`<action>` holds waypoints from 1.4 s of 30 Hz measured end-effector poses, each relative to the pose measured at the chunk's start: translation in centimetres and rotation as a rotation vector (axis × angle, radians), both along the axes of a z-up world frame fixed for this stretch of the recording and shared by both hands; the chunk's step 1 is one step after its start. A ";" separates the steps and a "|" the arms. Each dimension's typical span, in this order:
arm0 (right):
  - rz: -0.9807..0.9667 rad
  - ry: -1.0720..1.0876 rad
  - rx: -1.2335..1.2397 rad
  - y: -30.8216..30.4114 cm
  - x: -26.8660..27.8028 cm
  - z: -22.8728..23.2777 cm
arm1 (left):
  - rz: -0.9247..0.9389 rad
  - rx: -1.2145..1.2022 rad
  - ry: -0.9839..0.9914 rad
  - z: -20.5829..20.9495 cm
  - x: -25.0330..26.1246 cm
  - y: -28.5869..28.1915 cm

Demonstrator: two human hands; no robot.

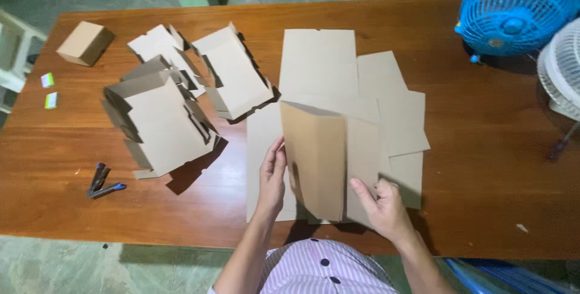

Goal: The person folds flat cardboard pieces along pre-scored lines to form small rectangular boxes. They repeatedly fold flaps, tuck tabs, and stack completed boxes on the table.

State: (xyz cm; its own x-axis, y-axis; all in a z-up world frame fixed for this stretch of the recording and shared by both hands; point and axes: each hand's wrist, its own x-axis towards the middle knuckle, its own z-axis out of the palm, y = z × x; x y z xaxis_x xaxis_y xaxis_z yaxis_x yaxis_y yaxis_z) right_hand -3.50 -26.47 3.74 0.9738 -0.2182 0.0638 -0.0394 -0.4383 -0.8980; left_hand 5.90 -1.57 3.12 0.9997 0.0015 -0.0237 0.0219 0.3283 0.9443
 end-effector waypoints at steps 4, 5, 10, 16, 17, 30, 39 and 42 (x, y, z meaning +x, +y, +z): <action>0.050 0.002 -0.193 1.8 0.7 4.0 | -0.161 0.058 -0.219 -0.4 -1.4 0.3; 0.091 -0.151 -0.159 1.9 0.7 5.0 | -0.213 0.030 -0.198 -0.7 -1.6 0.4; 0.094 -0.180 0.142 1.4 0.9 8.4 | -0.298 0.053 -0.113 0.5 -1.7 2.1; -0.144 0.032 0.254 -0.1 0.8 8.5 | -0.382 -0.048 -0.149 6.6 -1.4 2.3; -0.050 -0.049 0.290 -0.2 0.7 8.0 | -0.373 -0.025 -0.171 7.3 -1.8 1.7; 0.501 -0.280 0.305 3.5 -0.7 5.2 | -0.315 -0.148 -0.124 0.6 -4.0 3.0; 0.583 -0.269 0.151 6.6 0.6 8.6 | -0.375 -0.281 0.239 -6.1 -6.4 4.1; 0.561 -0.269 0.076 7.3 1.2 8.4 | -0.534 -0.348 0.064 -4.8 -6.8 2.7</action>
